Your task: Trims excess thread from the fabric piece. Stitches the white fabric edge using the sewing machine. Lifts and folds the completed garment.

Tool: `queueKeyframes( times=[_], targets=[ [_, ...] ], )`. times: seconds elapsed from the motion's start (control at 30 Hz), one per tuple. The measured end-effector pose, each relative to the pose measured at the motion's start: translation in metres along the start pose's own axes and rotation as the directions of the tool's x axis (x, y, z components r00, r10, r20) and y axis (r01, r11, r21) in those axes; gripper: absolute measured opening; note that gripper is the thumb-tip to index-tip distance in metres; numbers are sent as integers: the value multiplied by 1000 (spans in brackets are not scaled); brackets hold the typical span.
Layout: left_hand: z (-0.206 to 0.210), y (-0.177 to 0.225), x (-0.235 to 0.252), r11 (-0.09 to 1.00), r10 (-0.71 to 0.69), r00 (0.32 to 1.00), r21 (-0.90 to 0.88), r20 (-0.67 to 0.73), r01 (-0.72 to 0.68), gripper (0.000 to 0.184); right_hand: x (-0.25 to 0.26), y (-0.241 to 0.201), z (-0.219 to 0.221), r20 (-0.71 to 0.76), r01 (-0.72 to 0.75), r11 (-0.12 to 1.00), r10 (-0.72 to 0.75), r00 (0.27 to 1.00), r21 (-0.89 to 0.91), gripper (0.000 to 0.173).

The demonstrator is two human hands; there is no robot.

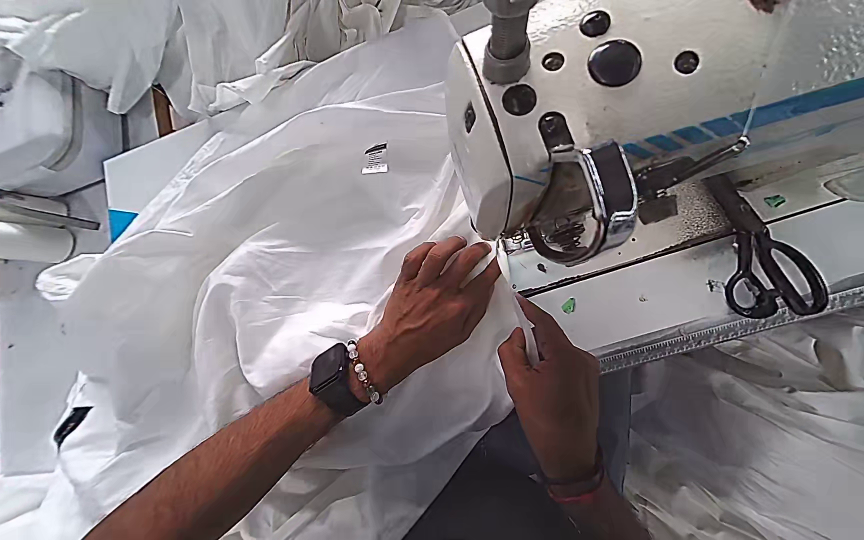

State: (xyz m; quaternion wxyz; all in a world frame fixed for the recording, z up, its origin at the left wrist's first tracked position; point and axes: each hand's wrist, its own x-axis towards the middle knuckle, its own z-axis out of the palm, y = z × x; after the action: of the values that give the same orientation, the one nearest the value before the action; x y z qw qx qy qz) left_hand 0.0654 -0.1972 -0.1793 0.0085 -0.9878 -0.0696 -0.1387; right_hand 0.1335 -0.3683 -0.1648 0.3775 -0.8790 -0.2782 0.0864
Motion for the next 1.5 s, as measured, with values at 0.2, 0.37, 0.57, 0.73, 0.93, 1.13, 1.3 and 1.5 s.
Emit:
queueKeyframes(
  times=[0.2, 0.37, 0.57, 0.73, 0.93, 1.13, 1.3, 1.5],
  targets=[
    [-2, -26, 8, 984, 172, 984, -38, -50, -174, 33, 16, -2, 11, 19, 9, 999, -8, 1000, -40, 36],
    [2, 20, -8, 988, -133, 990, -75, 41, 135, 41, -3, -2, 1, 79, 42, 999, -40, 996, -23, 38],
    [9, -4, -6, 996, -35, 999, -79, -26, 33, 38, -20, -4, -17, 42, 65, 998, -66, 997, 27, 39],
    [10, -20, 0, 992, 64, 996, -108, -63, -71, 34, -24, -7, -20, 40, 82, 997, -82, 996, -3, 42],
    [8, -43, 13, 959, 205, 971, -175, -122, -224, 30, -22, -11, -27, 29, 100, 995, -99, 995, -27, 40],
    [11, -70, 29, 903, 384, 907, -137, -170, -408, 29, -2, -18, -32, 51, 176, 973, -170, 984, -151, 36],
    [-4, -55, 33, 906, 383, 917, -144, -112, -397, 23, 37, -28, -34, 119, 250, 931, -225, 967, -266, 34],
    [6, 2, -16, 918, -124, 990, -371, 65, 139, 38, 75, 0, -5, 151, 243, 882, -198, 968, -404, 40]
  ],
)
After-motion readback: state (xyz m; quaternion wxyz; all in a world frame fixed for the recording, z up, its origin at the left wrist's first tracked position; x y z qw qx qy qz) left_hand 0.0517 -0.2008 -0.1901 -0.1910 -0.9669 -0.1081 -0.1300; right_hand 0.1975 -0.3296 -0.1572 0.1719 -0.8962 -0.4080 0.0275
